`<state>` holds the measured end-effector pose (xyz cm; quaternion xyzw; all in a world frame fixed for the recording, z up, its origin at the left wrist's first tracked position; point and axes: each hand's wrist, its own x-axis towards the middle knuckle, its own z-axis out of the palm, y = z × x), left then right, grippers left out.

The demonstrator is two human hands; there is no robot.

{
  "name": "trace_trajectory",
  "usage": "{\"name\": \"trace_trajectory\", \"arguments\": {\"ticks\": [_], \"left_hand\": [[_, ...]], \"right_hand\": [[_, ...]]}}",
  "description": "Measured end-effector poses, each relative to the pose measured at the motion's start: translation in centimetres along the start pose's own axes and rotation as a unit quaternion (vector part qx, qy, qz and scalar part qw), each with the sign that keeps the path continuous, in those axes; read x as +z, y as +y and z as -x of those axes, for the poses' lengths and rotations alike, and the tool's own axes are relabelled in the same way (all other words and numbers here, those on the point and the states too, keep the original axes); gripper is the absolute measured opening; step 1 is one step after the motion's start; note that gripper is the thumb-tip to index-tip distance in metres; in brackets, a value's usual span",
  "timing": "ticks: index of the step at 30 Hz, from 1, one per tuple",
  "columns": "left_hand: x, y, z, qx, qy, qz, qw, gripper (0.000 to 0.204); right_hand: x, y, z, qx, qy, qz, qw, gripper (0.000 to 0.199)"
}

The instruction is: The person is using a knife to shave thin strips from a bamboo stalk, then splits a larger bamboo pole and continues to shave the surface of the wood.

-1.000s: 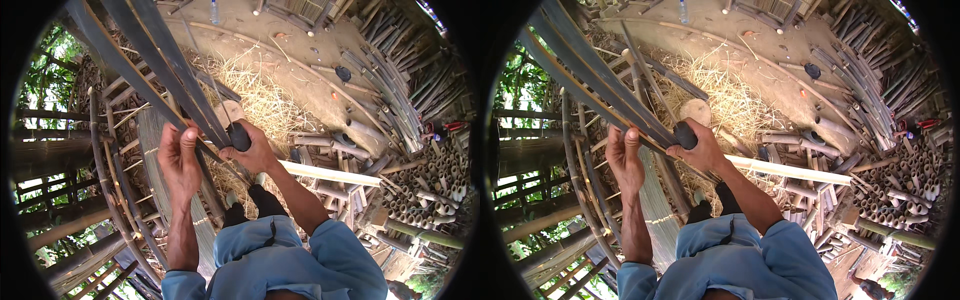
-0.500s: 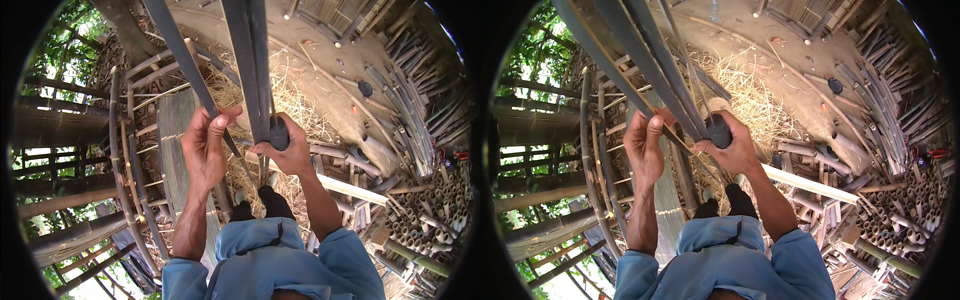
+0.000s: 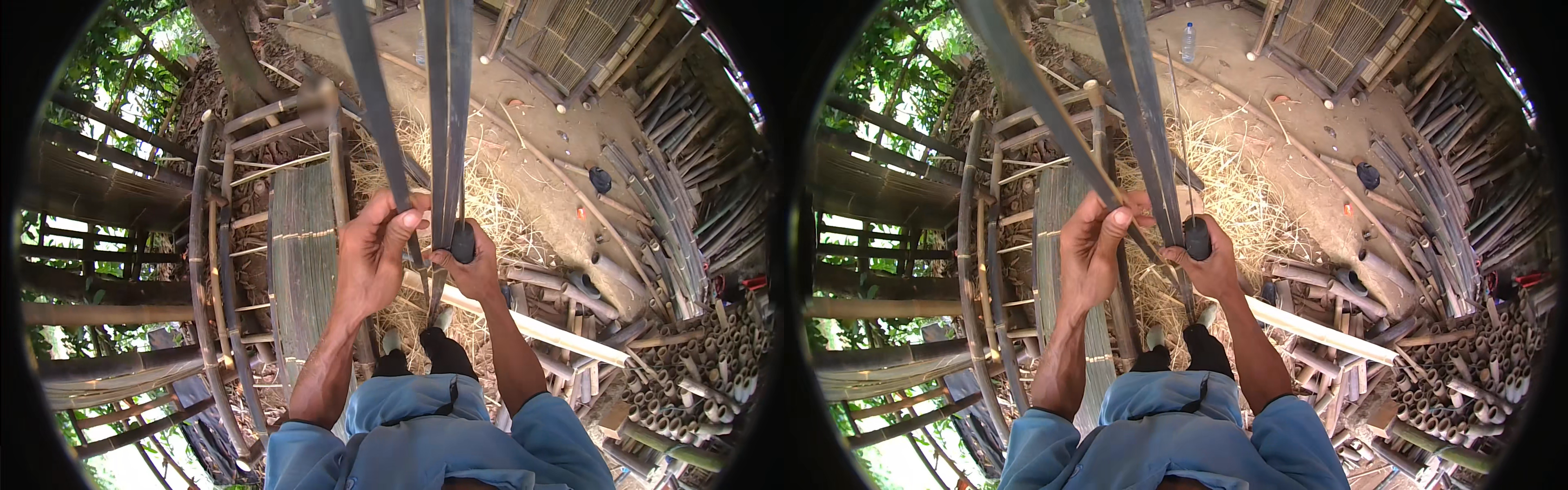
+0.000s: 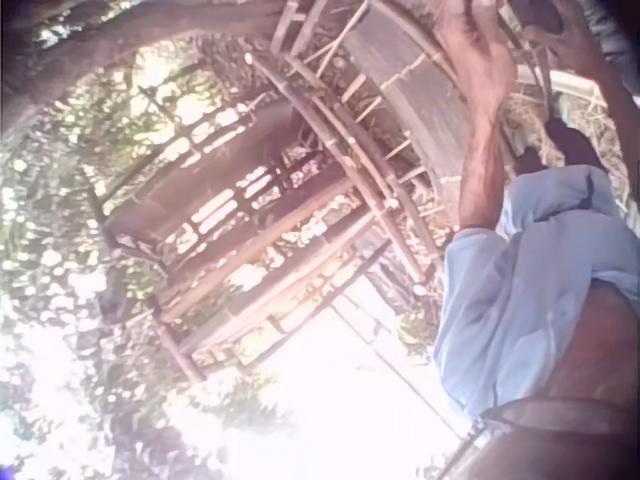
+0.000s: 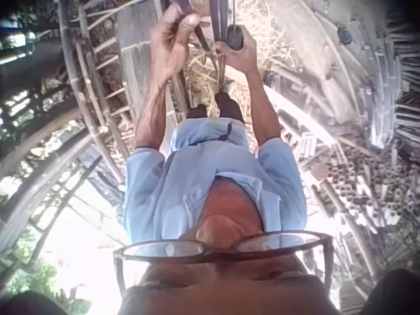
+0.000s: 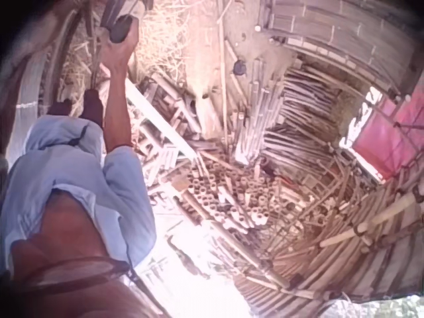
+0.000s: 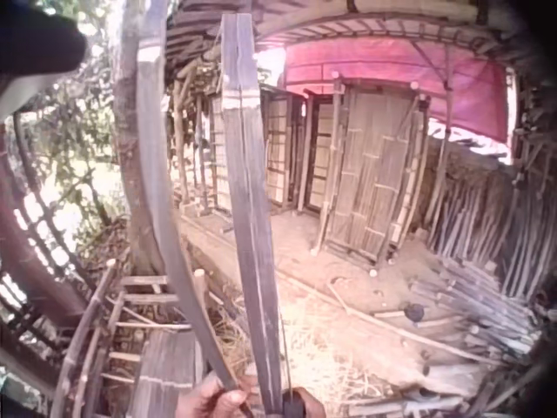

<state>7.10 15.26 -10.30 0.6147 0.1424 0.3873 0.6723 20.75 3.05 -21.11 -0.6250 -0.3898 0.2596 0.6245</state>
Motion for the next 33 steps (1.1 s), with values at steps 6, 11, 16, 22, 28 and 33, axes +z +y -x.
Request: {"name": "trace_trajectory", "arguments": {"ticks": [6, 11, 16, 22, 28, 33], "left_hand": [[1.0, 2.3, -1.1, 0.02, 0.018, -0.053, 0.998, 0.015], [1.3, 0.1, -1.7, 0.033, 0.004, -0.04, 0.999, 0.014], [2.8, -1.7, -0.5, 0.048, 0.007, -0.082, 0.995, 0.03], [5.4, -1.8, -1.2, 0.056, 0.037, -0.106, 0.992, 0.007], [5.6, -1.3, -1.0, 0.127, 0.059, -0.199, 0.97, 0.052], [3.6, -7.6, 4.8, -0.004, 0.037, -0.286, 0.958, 0.091]], "right_hand": [[-0.1, -2.0, 1.0, 0.004, 0.003, -0.053, 0.999, 0.044], [-0.7, -1.5, 1.1, 0.022, 0.002, -0.039, 0.999, 0.04], [-1.0, -0.1, 0.6, -0.013, 0.02, 0.018, 1.0, 0.04], [-2.9, 1.1, 0.6, -0.023, 0.044, -0.004, 0.999, 0.039], [-3.7, 0.8, -0.4, -0.1, 0.019, -0.047, 0.994, 0.038], [-5.7, -6.3, -2.2, -0.079, 0.058, -0.029, 0.995, 0.037]]}}
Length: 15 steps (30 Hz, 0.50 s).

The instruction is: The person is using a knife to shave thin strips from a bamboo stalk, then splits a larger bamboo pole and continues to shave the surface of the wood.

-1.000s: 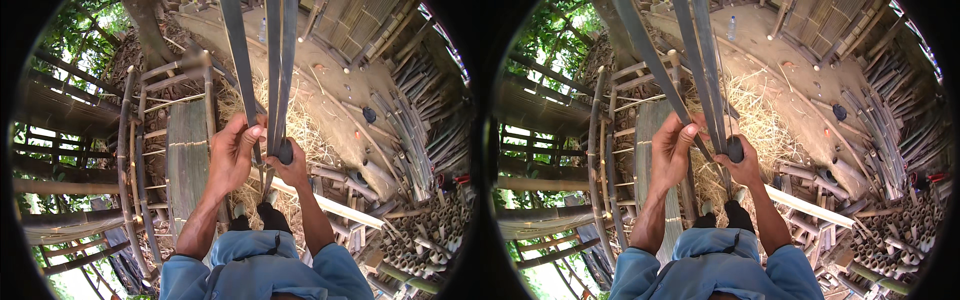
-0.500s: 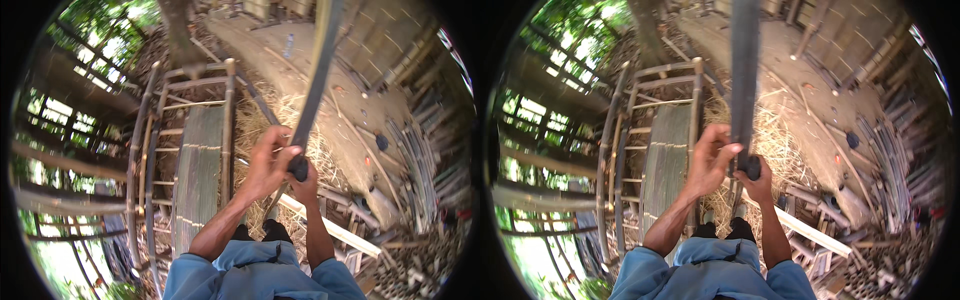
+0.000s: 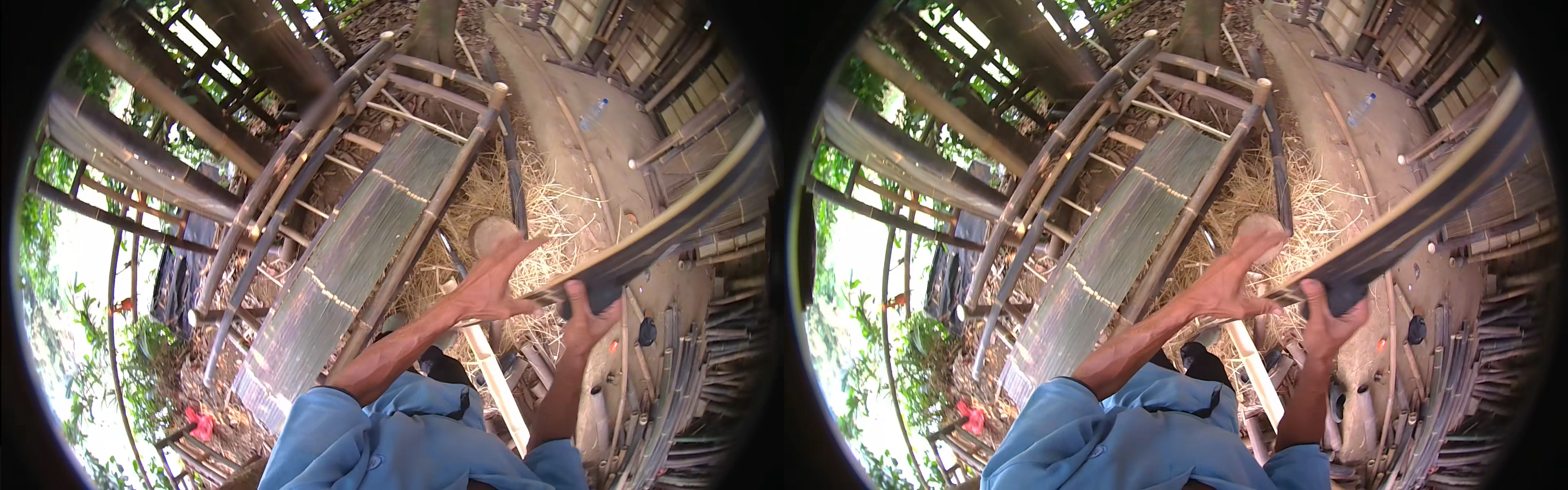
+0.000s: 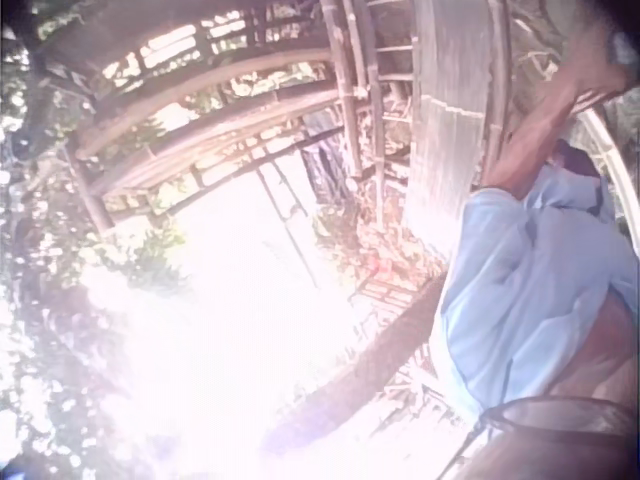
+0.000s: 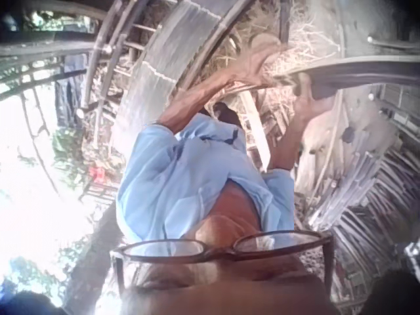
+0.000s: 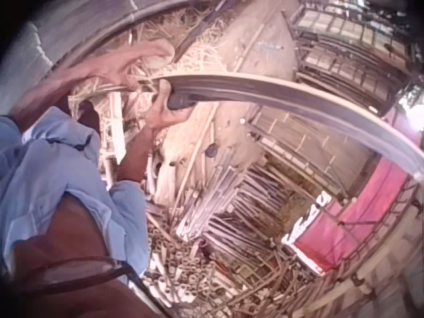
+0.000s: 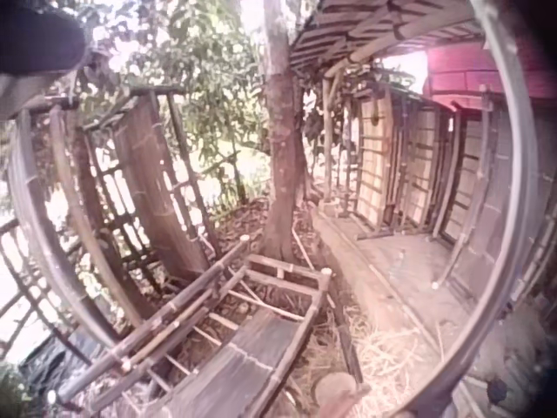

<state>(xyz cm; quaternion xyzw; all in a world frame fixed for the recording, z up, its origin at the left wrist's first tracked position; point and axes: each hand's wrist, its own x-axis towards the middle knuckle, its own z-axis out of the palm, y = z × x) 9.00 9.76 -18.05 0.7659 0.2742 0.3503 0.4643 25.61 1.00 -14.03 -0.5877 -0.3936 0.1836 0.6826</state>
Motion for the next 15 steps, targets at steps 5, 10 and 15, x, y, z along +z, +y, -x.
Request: {"name": "trace_trajectory", "arguments": {"ticks": [5, 10, 15], "left_hand": [[7.8, -6.7, 5.0, -0.199, -0.139, 0.093, 0.966, 0.055], [11.1, -3.4, 4.8, -0.126, 0.083, 0.132, 0.98, 0.04], [10.4, 0.9, 2.6, -0.047, 0.244, 0.106, 0.963, 0.035]], "right_hand": [[-1.9, -5.2, -4.4, -0.035, -0.036, -0.036, 0.998, 0.033], [-4.4, -8.4, -8.1, -0.079, -0.041, -0.051, 0.995, 0.039], [-6.9, -12.1, -14.0, -0.114, 0.072, -0.016, 0.991, 0.048]]}}
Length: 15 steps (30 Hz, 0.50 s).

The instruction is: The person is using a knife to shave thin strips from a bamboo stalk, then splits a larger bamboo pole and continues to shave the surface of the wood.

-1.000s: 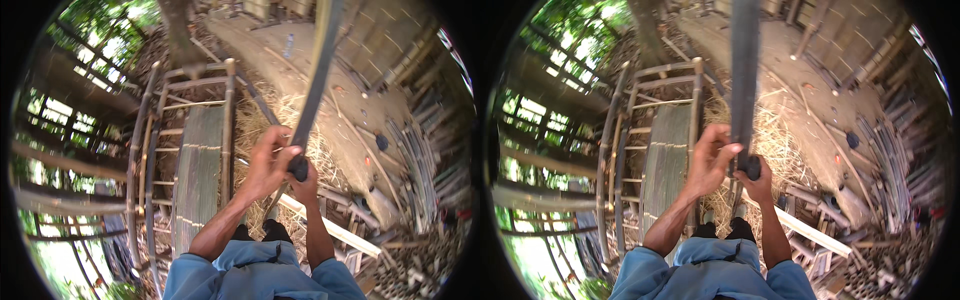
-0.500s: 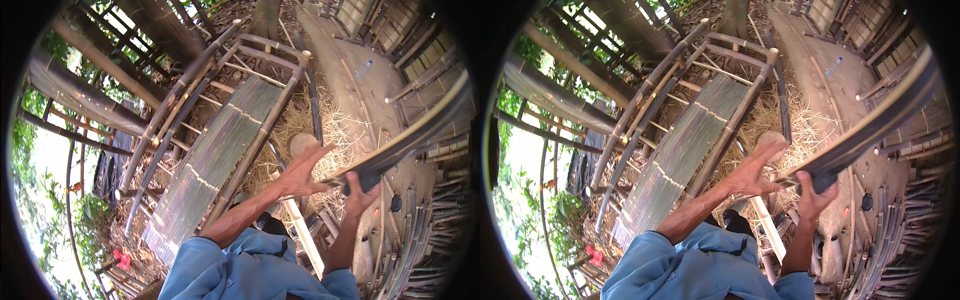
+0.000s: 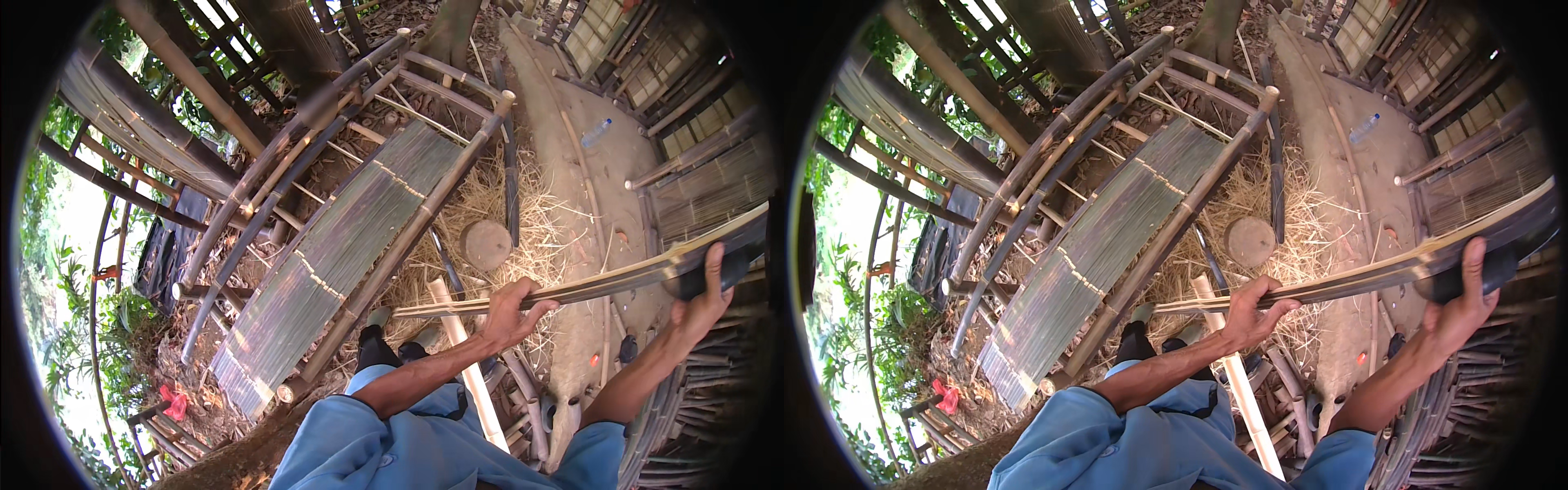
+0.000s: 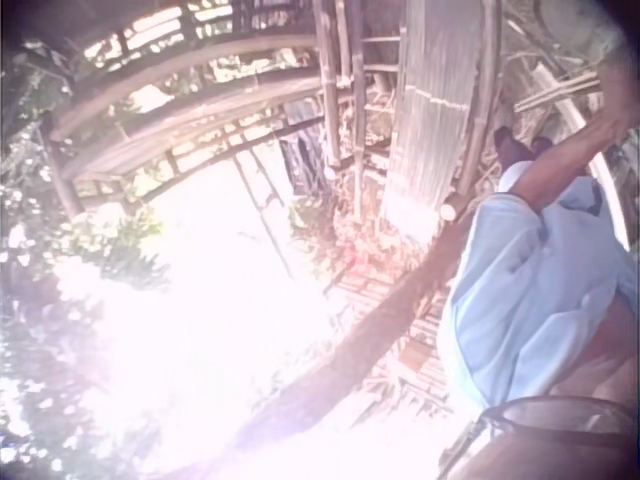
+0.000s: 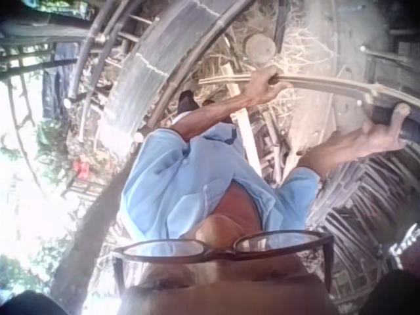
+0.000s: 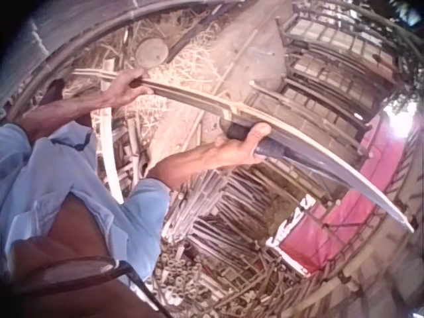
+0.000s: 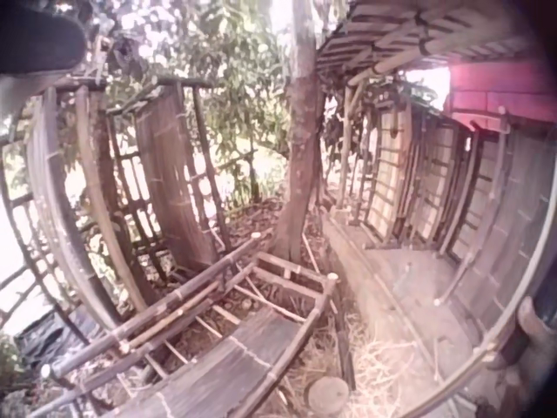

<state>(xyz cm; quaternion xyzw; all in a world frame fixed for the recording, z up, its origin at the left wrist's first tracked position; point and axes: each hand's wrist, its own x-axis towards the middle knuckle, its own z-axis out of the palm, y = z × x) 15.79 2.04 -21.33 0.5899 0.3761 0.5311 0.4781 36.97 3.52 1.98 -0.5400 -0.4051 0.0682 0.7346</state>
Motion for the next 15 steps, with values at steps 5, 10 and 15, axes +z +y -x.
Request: {"name": "trace_trajectory", "arguments": {"ticks": [5, 10, 15], "left_hand": [[-0.3, 5.5, -2.9, 0.153, 0.068, -0.117, 0.979, 0.034], [-2.2, 9.0, -4.0, 0.072, 0.012, -0.174, 0.982, 0.039], [-9.9, 7.0, -5.1, -0.201, -0.101, -0.175, 0.958, 0.045]], "right_hand": [[-0.8, -0.7, -5.8, 0.073, 0.016, -0.028, 0.997, 0.052], [-0.4, 2.3, -8.2, 0.118, 0.016, -0.034, 0.992, 0.055], [4.2, 9.0, -2.1, 0.238, -0.016, 0.022, 0.971, 0.036]]}}
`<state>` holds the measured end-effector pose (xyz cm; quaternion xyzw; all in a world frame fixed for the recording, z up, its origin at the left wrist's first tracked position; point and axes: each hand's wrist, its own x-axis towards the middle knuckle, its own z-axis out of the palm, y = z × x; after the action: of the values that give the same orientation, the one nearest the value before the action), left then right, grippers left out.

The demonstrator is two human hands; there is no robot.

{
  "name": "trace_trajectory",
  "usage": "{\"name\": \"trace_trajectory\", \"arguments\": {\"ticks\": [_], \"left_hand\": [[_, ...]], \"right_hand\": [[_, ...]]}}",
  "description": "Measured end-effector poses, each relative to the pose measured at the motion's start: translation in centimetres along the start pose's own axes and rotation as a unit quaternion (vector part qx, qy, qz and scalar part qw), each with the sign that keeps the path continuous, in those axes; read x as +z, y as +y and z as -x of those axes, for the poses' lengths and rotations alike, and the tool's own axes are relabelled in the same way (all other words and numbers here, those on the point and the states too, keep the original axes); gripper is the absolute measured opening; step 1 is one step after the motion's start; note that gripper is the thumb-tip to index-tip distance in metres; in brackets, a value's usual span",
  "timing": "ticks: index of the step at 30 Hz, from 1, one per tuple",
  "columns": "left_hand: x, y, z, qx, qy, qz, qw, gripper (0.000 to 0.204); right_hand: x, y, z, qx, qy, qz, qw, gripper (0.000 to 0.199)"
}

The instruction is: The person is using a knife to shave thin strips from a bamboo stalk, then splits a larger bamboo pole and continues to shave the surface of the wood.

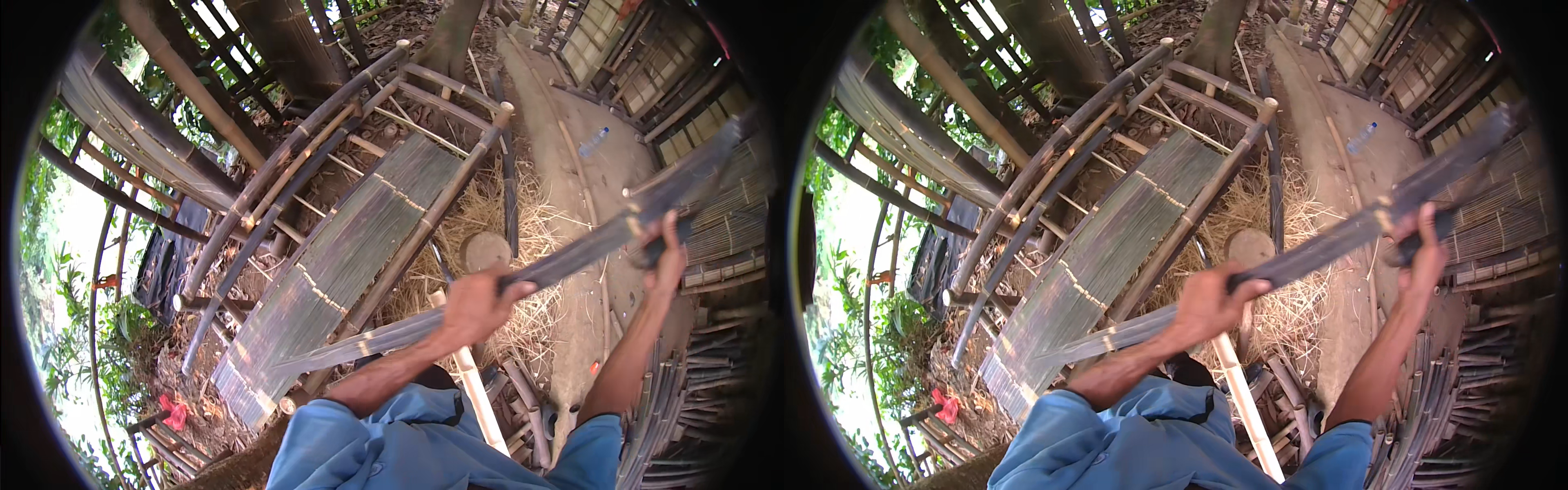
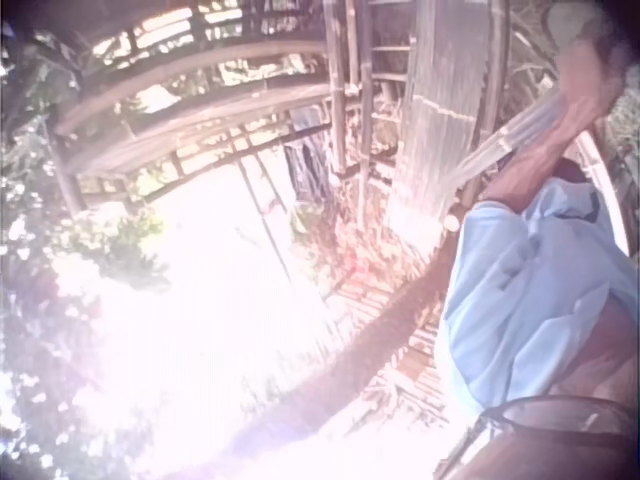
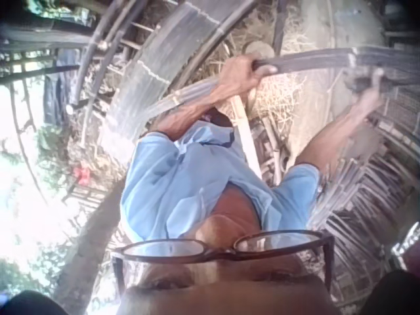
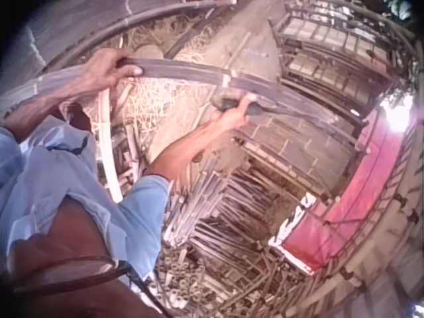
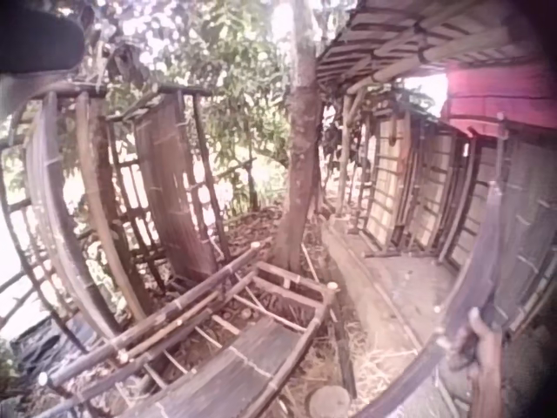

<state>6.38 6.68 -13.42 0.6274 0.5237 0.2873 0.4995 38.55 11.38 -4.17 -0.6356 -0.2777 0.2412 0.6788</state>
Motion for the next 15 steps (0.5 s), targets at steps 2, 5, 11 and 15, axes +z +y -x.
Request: {"name": "trace_trajectory", "arguments": {"ticks": [2, 5, 11, 15], "left_hand": [[-3.8, -3.1, -0.4, -0.048, 0.004, 0.003, 0.999, 0.045], [-9.7, -9.9, -0.7, -0.101, 0.049, -0.018, 0.994, 0.05], [-22.7, -25.6, -0.5, -0.163, 0.2, -0.159, 0.953, 0.053], [-28.6, -35.5, -2.5, -0.194, 0.222, -0.243, 0.924, 0.055]], "right_hand": [[0.1, 3.9, 2.5, 0.029, -0.059, 0.005, 0.998, 0.03], [-2.6, 11.7, 6.2, 0.104, -0.127, 0.067, 0.984, 0.025], [-1.5, 23.9, 20.6, 0.307, -0.102, 0.169, 0.931, 0.021], [1.6, 27.2, 29.3, 0.464, -0.142, 0.138, 0.864, 0.014]]}}
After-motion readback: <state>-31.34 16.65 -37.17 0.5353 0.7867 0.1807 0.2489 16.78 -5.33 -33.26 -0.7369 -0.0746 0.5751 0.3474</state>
